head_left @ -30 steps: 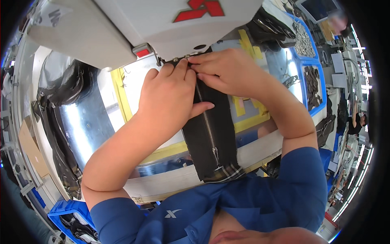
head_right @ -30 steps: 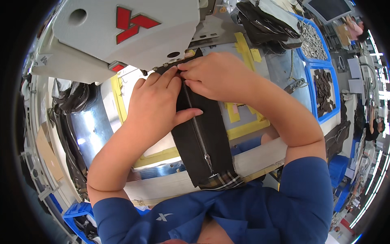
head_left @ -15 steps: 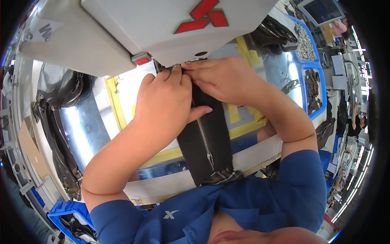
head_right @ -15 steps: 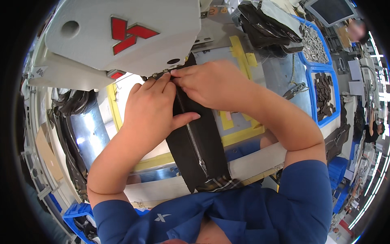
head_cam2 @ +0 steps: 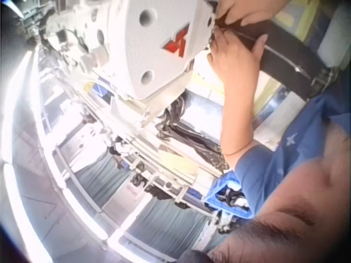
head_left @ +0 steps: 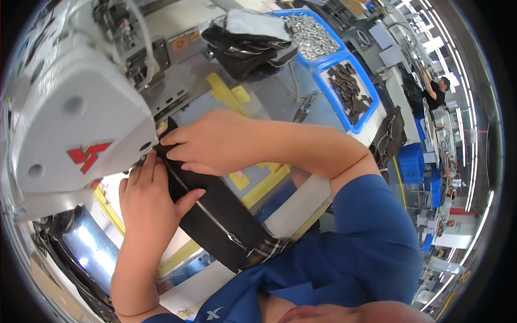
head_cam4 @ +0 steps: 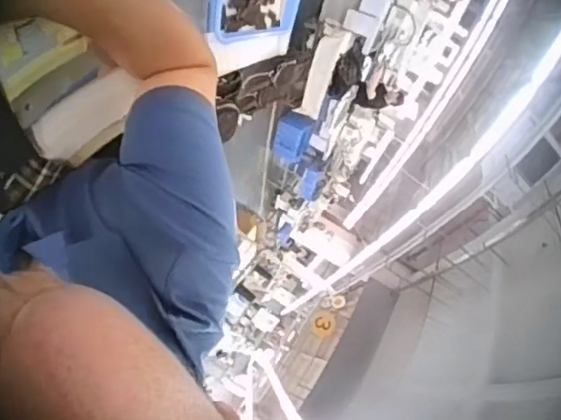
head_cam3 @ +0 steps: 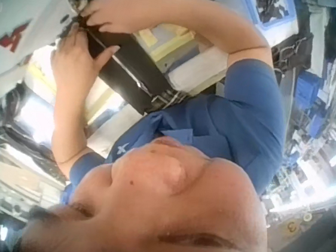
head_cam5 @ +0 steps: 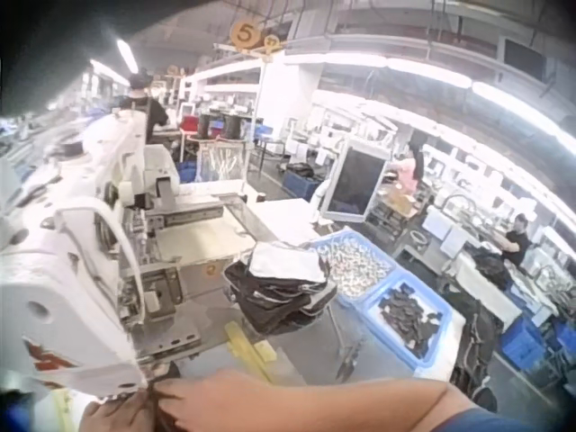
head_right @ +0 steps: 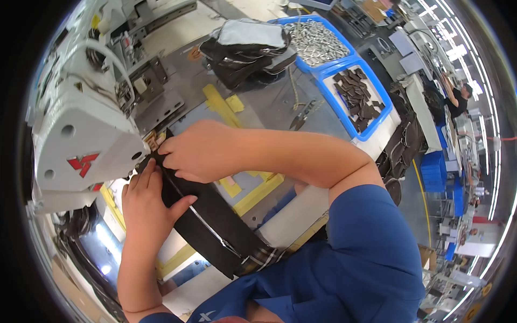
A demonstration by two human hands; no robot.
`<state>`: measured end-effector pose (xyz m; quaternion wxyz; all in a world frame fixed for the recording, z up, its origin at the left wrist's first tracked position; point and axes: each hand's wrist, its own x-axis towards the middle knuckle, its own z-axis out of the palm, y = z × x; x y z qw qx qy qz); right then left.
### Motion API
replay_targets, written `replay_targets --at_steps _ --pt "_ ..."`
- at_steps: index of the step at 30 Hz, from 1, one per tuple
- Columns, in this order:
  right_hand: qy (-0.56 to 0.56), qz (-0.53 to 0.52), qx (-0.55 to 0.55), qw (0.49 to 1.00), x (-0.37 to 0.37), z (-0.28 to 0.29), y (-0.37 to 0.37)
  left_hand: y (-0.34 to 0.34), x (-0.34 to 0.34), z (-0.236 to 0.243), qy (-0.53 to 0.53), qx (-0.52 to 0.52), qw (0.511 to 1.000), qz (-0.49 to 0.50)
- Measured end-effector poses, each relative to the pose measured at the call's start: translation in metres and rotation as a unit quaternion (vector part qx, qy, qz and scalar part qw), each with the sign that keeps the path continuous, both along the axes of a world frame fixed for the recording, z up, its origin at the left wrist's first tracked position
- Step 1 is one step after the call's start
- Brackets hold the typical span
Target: The person operates an industrial sewing machine to stitch a zipper onto a small fabric pouch. They repeatedly align the zipper, sew along the edge, and then flip the pouch to sew the opposite side. The person handles the pouches one at a time, moving finished items aside and picking up new ones from a pile.
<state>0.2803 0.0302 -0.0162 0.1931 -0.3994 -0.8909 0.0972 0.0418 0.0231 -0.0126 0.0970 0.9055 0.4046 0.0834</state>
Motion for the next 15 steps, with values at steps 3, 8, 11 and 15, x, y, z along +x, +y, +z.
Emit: replay_targets --at_steps 3,8,11,15 --pt "0.082 -0.082 0.128 0.985 0.039 0.038 0.004 -0.002 -0.003 -0.003 0.009 0.027 1.000 0.006" --pt "0.061 -0.493 0.086 0.864 0.185 0.078 0.019 -0.004 0.000 -0.004 0.000 0.029 1.000 -0.004" --pt "-0.165 -0.524 0.017 0.835 0.305 0.041 0.024 -0.003 -0.002 -0.006 -0.008 0.023 1.000 -0.015" --pt "-0.226 -0.524 -0.107 0.814 0.354 0.015 0.016 -0.004 -0.002 -0.006 -0.002 0.024 1.000 -0.018"
